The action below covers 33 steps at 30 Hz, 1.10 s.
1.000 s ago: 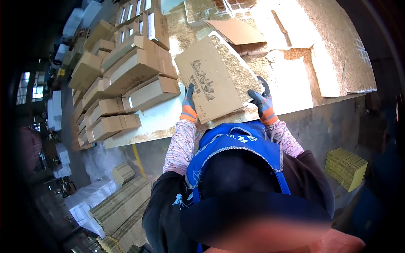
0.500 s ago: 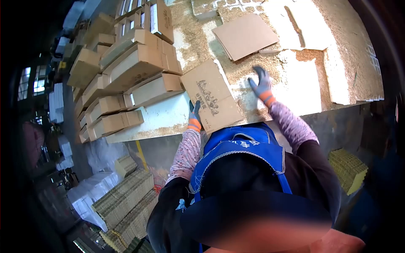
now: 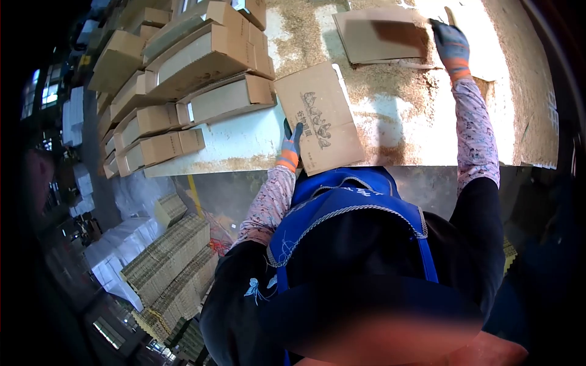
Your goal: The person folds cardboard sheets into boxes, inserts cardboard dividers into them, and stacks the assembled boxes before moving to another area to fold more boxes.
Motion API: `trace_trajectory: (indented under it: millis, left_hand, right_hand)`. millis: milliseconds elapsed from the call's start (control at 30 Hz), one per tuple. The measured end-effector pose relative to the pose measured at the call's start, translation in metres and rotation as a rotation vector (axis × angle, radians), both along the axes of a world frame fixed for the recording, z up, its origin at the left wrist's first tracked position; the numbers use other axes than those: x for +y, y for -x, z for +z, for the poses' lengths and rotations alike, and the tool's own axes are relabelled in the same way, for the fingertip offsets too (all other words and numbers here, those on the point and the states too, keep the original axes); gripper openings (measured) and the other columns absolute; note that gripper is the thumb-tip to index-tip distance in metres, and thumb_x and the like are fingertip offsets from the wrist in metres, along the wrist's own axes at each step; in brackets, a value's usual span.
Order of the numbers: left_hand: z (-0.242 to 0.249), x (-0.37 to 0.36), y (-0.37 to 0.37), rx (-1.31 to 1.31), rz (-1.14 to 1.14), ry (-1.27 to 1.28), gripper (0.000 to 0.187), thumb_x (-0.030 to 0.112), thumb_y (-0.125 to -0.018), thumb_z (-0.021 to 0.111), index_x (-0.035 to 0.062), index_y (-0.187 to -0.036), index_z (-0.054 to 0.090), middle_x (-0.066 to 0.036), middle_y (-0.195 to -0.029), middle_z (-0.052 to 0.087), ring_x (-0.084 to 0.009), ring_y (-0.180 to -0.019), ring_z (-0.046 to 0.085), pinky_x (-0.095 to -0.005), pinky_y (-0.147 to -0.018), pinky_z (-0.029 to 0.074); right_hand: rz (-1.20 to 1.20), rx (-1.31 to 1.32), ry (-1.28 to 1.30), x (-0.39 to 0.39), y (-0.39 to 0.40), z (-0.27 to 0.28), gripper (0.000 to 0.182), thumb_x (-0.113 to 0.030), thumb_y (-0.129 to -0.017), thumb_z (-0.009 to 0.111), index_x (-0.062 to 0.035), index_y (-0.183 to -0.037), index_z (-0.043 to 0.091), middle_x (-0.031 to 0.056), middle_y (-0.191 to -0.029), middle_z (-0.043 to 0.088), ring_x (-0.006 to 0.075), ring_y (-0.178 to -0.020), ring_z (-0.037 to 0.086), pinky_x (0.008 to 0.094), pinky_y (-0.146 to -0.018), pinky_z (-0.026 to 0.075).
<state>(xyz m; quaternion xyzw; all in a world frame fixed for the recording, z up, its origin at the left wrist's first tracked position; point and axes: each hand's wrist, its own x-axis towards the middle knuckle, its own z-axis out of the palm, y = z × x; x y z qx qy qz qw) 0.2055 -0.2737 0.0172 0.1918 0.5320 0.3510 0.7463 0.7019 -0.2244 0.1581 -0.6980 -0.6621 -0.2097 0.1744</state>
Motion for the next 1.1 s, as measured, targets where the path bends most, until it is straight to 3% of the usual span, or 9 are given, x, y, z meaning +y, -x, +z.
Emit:
trace_trajectory:
  millis: [67, 133, 200, 267, 367, 733, 800, 933, 1100]
  left_hand:
    - [0.023, -0.003, -0.008, 0.041, 0.006, -0.012, 0.054, 0.023, -0.079, 0.070, 0.0102, -0.125, 0.045, -0.009, -0.106, 0.058, -0.0222, -0.088, 0.060, -0.0373, -0.070, 0.052]
    - [0.024, -0.001, -0.011, 0.078, -0.007, -0.032, 0.054, 0.023, -0.079, 0.070, 0.0100, -0.125, 0.045, -0.009, -0.106, 0.058, -0.0225, -0.087, 0.060, -0.0373, -0.070, 0.053]
    - [0.008, 0.000, -0.005, 0.057, -0.021, -0.033, 0.056, 0.022, -0.079, 0.070, 0.0093, -0.126, 0.043, -0.009, -0.107, 0.057, -0.0227, -0.089, 0.060, -0.0373, -0.071, 0.053]
    - [-0.007, 0.000, 0.002, 0.019, -0.028, -0.004, 0.056, 0.023, -0.080, 0.069, 0.0101, -0.127, 0.042, -0.010, -0.110, 0.056, -0.0225, -0.091, 0.059, -0.0369, -0.072, 0.054]
    - [-0.015, 0.003, 0.005, 0.081, -0.070, -0.002, 0.059, 0.025, -0.079, 0.069, 0.0092, -0.128, 0.041, -0.010, -0.112, 0.055, -0.0230, -0.094, 0.058, -0.0378, -0.072, 0.054]
    - [0.001, -0.003, 0.003, 0.082, -0.045, 0.021, 0.059, 0.028, -0.079, 0.070, 0.0091, -0.128, 0.044, -0.009, -0.109, 0.057, -0.0239, -0.090, 0.060, -0.0376, -0.071, 0.053]
    - [-0.005, -0.003, 0.001, 0.137, -0.042, -0.041, 0.057, 0.028, -0.080, 0.069, 0.0089, -0.128, 0.044, -0.010, -0.109, 0.057, -0.0234, -0.089, 0.060, -0.0370, -0.071, 0.053]
    - [-0.066, 0.003, 0.025, 0.473, -0.233, -0.334, 0.053, 0.030, -0.085, 0.063, 0.0076, -0.129, 0.043, -0.011, -0.109, 0.057, -0.0224, -0.090, 0.059, -0.0346, -0.070, 0.053]
    - [-0.026, -0.006, 0.006, 0.150, -0.078, -0.108, 0.052, 0.032, -0.088, 0.058, 0.0054, -0.129, 0.042, -0.012, -0.110, 0.057, -0.0217, -0.093, 0.058, -0.0339, -0.072, 0.052]
  right_hand:
    - [-0.081, 0.355, -0.316, -0.018, 0.007, 0.024, 0.024, -0.018, -0.088, 0.053, -0.0102, -0.109, 0.060, 0.0109, -0.094, 0.066, 0.0240, -0.080, 0.064, 0.0305, -0.072, 0.050]
    - [0.091, 1.114, -0.489, -0.041, 0.038, 0.037, 0.027, -0.018, -0.089, 0.053, -0.0041, -0.112, 0.058, 0.0125, -0.097, 0.065, 0.0177, -0.085, 0.062, 0.0285, -0.076, 0.049]
    - [-0.029, 1.384, -0.323, -0.062, 0.065, 0.021, 0.033, -0.018, -0.089, 0.054, 0.0016, -0.115, 0.055, 0.0138, -0.103, 0.063, 0.0156, -0.093, 0.058, 0.0277, -0.080, 0.046]
    - [-0.142, 1.392, -0.009, -0.081, 0.096, -0.023, 0.039, -0.017, -0.088, 0.057, 0.0041, -0.120, 0.051, 0.0143, -0.109, 0.061, 0.0176, -0.098, 0.056, 0.0278, -0.083, 0.045]
    - [-0.160, 1.482, 0.005, -0.098, 0.128, -0.080, 0.043, -0.016, -0.087, 0.059, 0.0054, -0.122, 0.049, 0.0149, -0.111, 0.060, 0.0185, -0.098, 0.056, 0.0273, -0.085, 0.044]
    - [0.021, 1.903, 0.305, -0.112, 0.145, -0.127, 0.044, -0.012, -0.085, 0.061, 0.0055, -0.123, 0.048, 0.0132, -0.109, 0.061, 0.0169, -0.095, 0.059, 0.0264, -0.081, 0.047]
    - [-0.094, 1.934, 0.331, -0.111, 0.160, -0.133, 0.043, -0.014, -0.083, 0.063, 0.0038, -0.120, 0.051, 0.0104, -0.105, 0.063, 0.0150, -0.090, 0.060, 0.0261, -0.077, 0.048]
    - [0.170, 1.988, 0.730, -0.097, 0.170, -0.100, 0.049, -0.023, -0.081, 0.066, 0.0016, -0.120, 0.051, 0.0093, -0.102, 0.063, 0.0149, -0.089, 0.060, 0.0264, -0.077, 0.048]
    - [0.292, 1.860, 0.868, -0.075, 0.189, -0.073, 0.058, -0.029, -0.080, 0.066, 0.0003, -0.126, 0.046, 0.0117, -0.108, 0.061, 0.0171, -0.090, 0.060, 0.0281, -0.080, 0.048]
